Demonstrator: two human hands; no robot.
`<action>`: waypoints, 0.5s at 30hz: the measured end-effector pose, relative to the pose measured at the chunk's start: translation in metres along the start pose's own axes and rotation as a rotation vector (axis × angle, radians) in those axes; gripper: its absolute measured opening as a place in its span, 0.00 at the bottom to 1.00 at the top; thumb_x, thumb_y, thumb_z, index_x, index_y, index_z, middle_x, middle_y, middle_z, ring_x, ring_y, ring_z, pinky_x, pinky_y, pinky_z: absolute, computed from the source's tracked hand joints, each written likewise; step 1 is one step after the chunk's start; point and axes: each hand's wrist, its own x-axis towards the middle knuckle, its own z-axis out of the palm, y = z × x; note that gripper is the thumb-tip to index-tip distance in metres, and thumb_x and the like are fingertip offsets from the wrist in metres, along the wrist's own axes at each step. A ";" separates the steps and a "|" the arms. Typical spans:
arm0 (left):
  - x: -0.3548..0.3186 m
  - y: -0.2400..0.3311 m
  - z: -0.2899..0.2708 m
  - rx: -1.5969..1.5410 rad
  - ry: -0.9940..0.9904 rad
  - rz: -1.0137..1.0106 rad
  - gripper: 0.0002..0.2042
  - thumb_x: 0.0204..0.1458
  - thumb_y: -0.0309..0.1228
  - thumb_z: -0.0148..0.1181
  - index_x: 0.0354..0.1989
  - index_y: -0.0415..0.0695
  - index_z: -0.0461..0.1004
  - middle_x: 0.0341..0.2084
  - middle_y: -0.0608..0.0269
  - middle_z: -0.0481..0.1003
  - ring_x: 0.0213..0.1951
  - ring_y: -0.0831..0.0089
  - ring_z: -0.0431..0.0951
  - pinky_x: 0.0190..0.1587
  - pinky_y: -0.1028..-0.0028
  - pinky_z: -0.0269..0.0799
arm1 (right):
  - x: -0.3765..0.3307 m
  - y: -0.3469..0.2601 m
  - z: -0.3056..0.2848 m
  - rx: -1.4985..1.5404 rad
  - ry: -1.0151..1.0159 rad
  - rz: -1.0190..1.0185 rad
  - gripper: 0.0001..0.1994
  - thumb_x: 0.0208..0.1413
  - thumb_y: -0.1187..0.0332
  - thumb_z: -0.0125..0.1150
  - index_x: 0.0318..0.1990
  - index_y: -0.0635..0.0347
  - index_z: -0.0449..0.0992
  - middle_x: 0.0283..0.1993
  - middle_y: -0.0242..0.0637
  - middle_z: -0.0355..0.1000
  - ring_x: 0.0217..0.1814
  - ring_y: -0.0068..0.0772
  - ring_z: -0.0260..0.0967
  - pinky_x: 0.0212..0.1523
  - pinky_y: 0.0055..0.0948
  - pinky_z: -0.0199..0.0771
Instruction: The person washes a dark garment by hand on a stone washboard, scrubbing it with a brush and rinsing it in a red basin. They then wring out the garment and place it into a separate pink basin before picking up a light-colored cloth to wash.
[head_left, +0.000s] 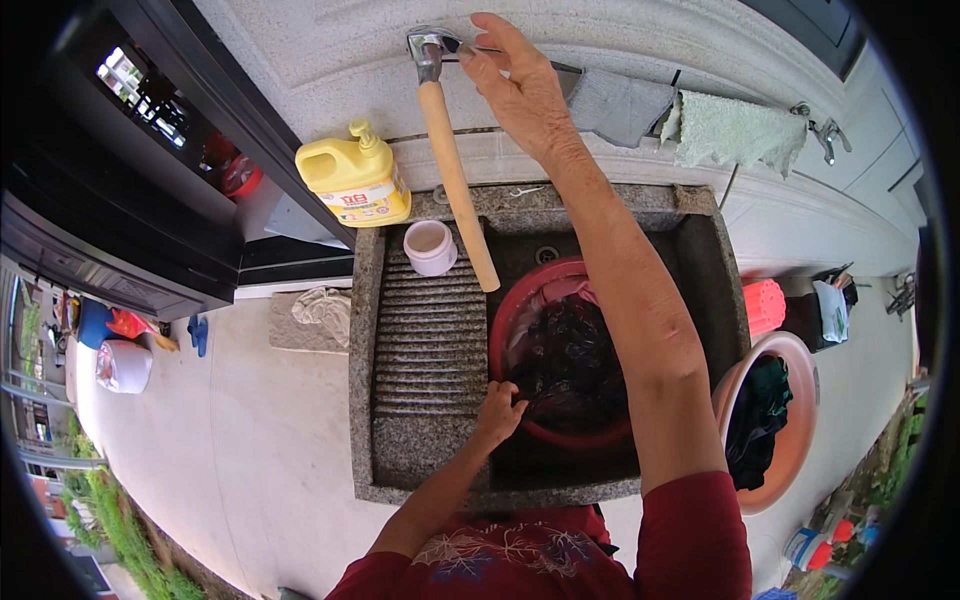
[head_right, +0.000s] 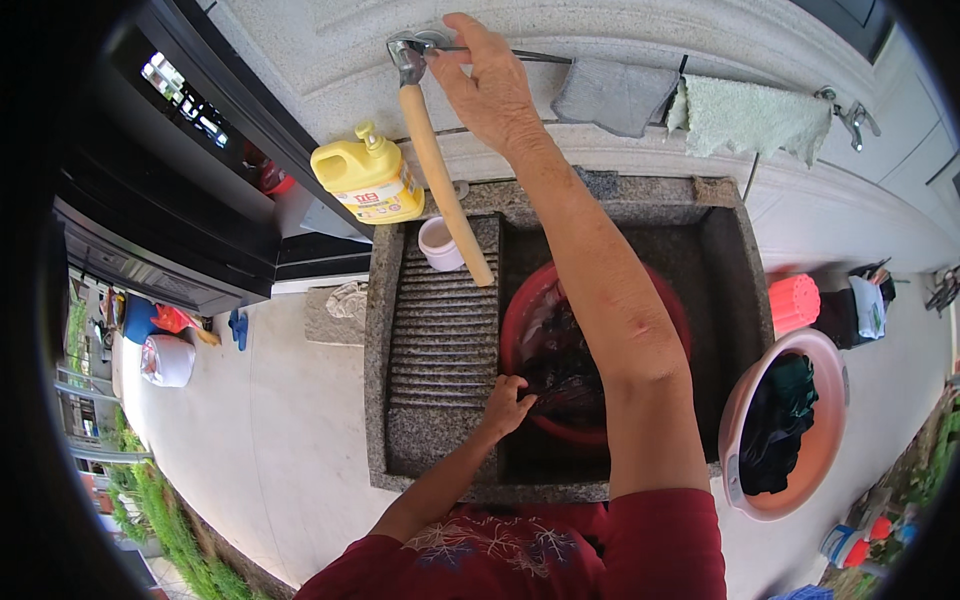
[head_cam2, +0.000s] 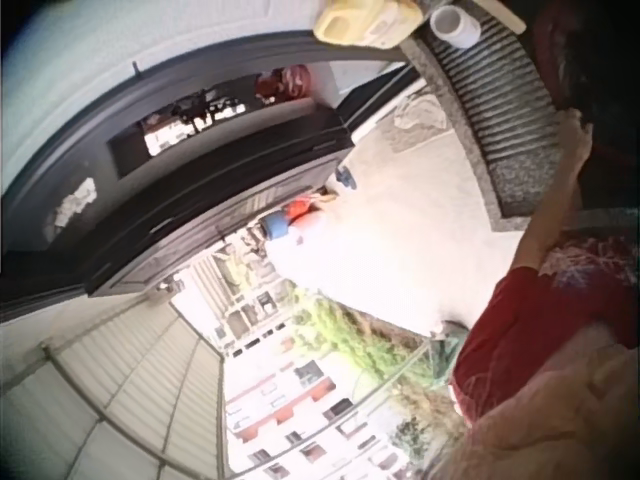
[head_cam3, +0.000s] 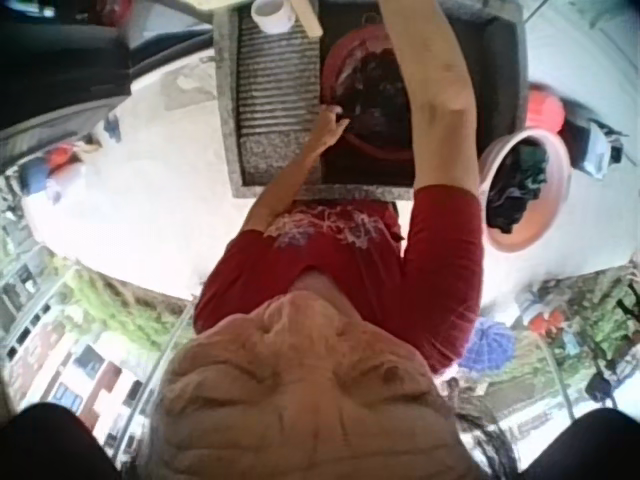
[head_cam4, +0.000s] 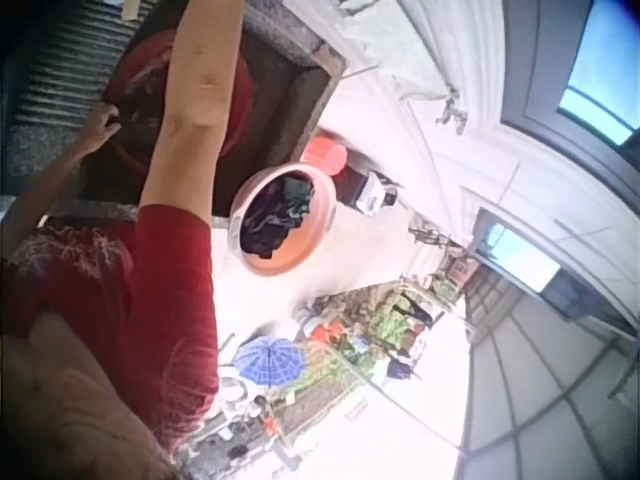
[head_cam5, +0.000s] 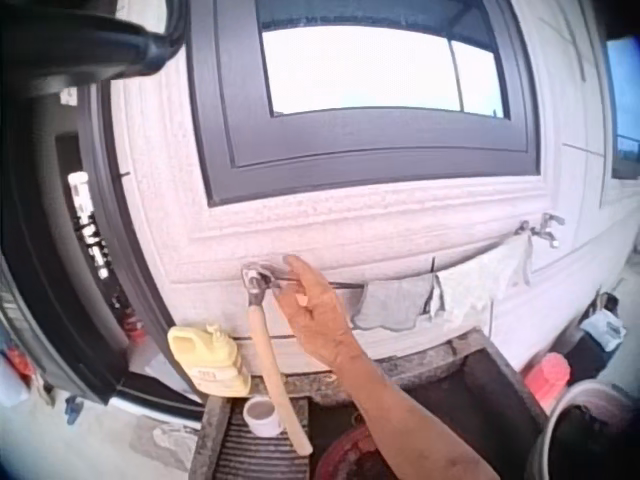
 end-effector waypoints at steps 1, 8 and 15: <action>-0.001 -0.002 0.000 -0.019 0.000 0.031 0.15 0.48 0.33 0.63 0.40 0.41 0.68 0.38 0.52 0.65 0.37 0.51 0.73 0.38 0.59 0.72 | -0.015 0.007 -0.007 0.098 0.055 0.067 0.17 0.61 0.61 0.52 0.53 0.57 0.69 0.43 0.38 0.73 0.37 0.21 0.69 0.39 0.23 0.72; -0.020 0.040 -0.002 -0.130 -0.119 0.217 0.07 0.49 0.27 0.61 0.35 0.44 0.70 0.31 0.56 0.71 0.34 0.53 0.74 0.36 0.61 0.71 | -0.338 0.108 -0.050 -0.316 -0.464 0.463 0.08 0.49 0.65 0.57 0.31 0.59 0.73 0.31 0.46 0.71 0.36 0.50 0.71 0.34 0.40 0.72; -0.046 0.034 -0.007 -0.048 -0.195 0.244 0.13 0.47 0.30 0.64 0.39 0.42 0.68 0.33 0.55 0.70 0.37 0.53 0.74 0.36 0.61 0.71 | -0.449 0.080 -0.049 -0.670 -0.893 0.856 0.17 0.49 0.54 0.58 0.46 0.49 0.74 0.53 0.44 0.62 0.53 0.54 0.63 0.49 0.53 0.70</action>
